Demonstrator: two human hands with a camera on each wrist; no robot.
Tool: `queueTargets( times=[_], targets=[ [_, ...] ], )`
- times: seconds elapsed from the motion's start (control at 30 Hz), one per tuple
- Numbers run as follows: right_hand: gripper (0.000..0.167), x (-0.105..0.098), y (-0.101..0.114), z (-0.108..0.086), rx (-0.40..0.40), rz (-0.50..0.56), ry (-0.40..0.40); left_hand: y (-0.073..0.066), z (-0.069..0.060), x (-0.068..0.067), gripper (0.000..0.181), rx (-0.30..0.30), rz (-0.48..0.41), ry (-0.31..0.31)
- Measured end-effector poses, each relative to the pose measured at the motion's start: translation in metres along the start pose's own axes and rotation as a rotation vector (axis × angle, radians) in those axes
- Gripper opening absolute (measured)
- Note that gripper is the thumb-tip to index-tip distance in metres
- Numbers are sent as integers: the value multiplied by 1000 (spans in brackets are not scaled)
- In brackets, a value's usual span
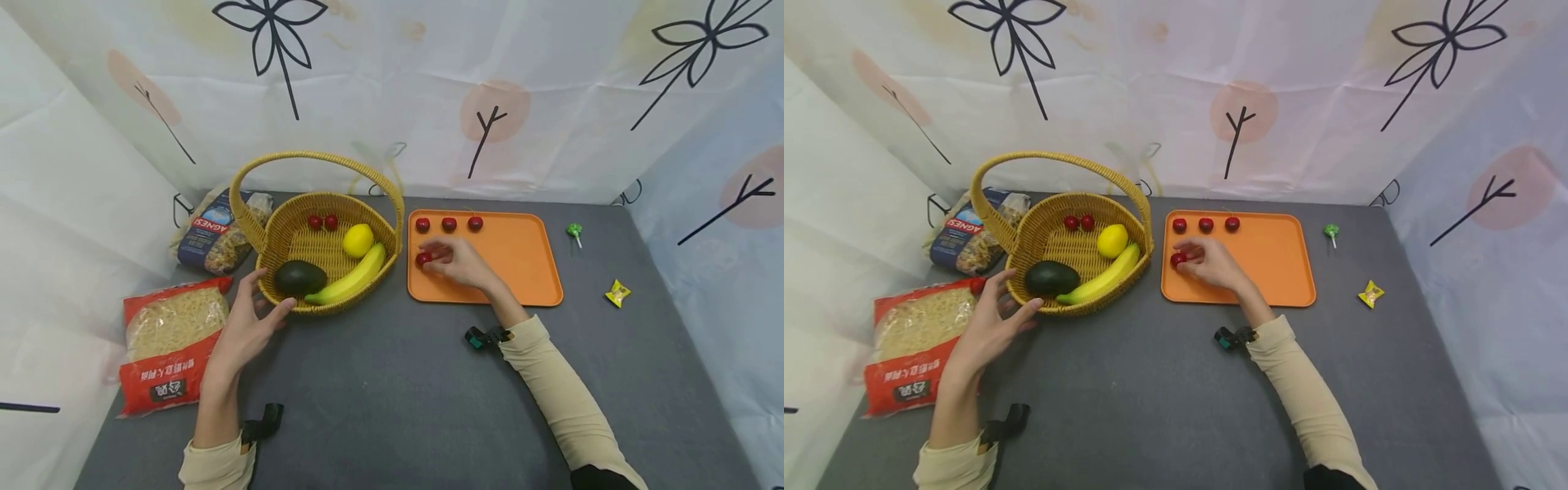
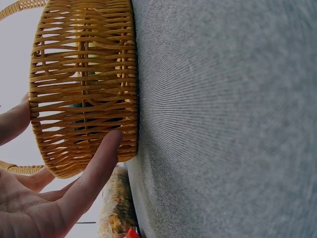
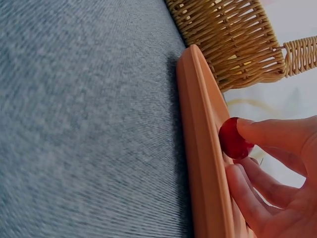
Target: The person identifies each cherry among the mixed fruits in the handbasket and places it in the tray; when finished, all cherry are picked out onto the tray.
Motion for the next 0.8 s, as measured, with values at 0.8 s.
queueTargets(
  times=[0.8],
  targets=[
    [34, -38, 53, -20, -75, 213, -116, -4, -2, 0, 101, 13, -16, 3]
  ],
)
Point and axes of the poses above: each hand's wrist, its own z-axis towards the middle knuckle, its own x-axis out of the palm, y = z × x, the point moved 9 cm from there along z, towards the middle knuckle, and after that the axes turned 13 degrees about -z, right-handed, at the moved point
